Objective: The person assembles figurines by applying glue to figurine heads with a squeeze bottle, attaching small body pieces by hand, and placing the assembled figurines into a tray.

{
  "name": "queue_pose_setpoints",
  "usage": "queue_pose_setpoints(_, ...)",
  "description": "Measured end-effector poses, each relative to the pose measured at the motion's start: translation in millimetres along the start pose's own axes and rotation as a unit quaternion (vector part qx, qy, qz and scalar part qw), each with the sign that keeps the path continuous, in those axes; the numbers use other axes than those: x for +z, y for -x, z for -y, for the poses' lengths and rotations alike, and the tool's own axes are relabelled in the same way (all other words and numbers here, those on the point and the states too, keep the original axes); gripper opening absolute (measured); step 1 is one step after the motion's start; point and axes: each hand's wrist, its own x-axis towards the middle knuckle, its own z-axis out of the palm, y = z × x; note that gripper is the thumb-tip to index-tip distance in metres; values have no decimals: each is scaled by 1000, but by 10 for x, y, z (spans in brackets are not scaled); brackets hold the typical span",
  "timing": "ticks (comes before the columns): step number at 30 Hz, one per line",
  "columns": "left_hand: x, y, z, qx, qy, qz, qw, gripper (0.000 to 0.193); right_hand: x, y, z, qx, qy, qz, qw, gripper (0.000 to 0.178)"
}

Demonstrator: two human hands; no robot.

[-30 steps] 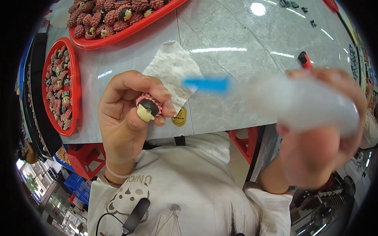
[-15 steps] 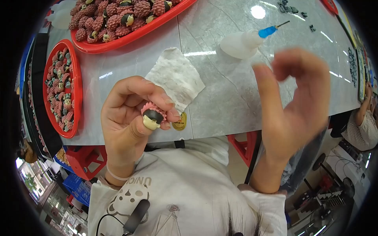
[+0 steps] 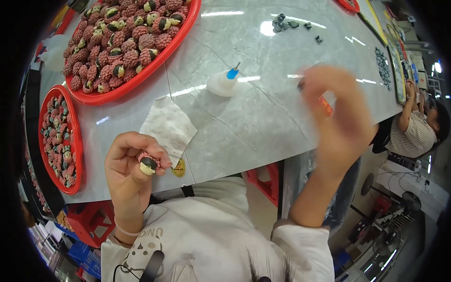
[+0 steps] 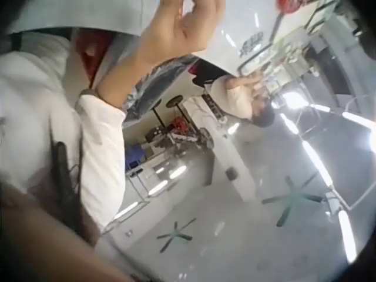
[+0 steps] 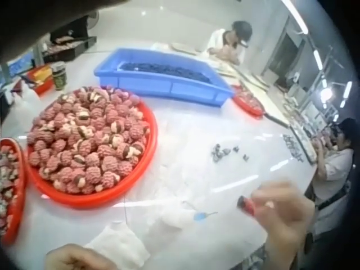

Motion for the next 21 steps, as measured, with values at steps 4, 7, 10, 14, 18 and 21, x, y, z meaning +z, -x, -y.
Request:
queue_pose_setpoints(4,-32,4,7,26,9,33,999,33,-206,-550,-613,118,55,-21,991,19)
queue_pose_setpoints(7,-38,-5,7,24,24,42,999,30,-214,-684,-795,159,237,83,955,20)
queue_pose_setpoints(10,-36,-7,5,20,30,41,999,29,-172,-658,-793,126,255,123,951,20)
queue_pose_setpoints(14,-68,-15,23,20,51,35,998,28,-158,-308,-336,210,-119,84,967,21)
queue_pose_setpoints(18,-10,-22,-11,3,17,41,999,30,16,-8,-33,211,-372,159,890,22)
queue_pose_setpoints(21,9,-15,-12,-8,-17,30,999,34,153,167,41,234,-466,180,834,23)
